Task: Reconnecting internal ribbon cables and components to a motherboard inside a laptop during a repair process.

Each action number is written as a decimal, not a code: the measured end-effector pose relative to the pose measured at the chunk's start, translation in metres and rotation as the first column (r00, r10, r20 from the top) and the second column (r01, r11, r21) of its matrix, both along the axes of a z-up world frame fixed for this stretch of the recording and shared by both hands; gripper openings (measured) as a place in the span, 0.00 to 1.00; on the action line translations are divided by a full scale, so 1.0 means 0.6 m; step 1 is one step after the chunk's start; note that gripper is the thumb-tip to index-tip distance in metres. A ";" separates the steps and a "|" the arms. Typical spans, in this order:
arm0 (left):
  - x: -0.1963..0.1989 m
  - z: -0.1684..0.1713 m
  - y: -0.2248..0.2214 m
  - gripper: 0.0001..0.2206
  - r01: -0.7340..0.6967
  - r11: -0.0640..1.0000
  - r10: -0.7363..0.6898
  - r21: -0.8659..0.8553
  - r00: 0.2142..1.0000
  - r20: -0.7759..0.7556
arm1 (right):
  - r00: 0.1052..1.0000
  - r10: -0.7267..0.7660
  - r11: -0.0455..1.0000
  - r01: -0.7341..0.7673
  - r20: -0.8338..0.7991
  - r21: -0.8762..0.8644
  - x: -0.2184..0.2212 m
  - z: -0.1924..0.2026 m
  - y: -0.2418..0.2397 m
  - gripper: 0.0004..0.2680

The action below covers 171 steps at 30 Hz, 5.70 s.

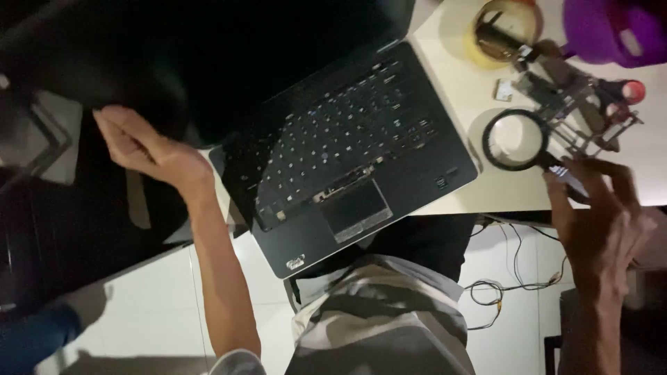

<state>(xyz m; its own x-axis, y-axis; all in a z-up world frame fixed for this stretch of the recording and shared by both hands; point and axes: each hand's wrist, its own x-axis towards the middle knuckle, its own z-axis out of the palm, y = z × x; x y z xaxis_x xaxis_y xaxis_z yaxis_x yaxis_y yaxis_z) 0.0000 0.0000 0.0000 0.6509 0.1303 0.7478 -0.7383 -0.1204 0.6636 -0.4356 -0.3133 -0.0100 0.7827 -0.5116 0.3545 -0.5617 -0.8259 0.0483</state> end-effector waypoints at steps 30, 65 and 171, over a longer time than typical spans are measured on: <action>-0.038 -0.061 0.012 0.31 0.013 0.971 -0.140 -0.238 0.841 -0.523 | 0.975 0.179 0.818 -0.223 0.135 0.530 0.141 0.039 0.062 0.19; -0.163 -0.055 -0.004 0.21 0.198 0.496 -0.497 0.845 0.863 0.089 | 0.821 0.080 0.195 -0.569 0.565 0.799 0.275 0.023 0.106 0.05; -0.166 -0.016 -0.009 0.07 0.307 0.468 -0.612 0.829 0.789 0.053 | 0.749 0.569 0.728 -0.651 0.340 0.216 0.265 0.011 0.092 0.03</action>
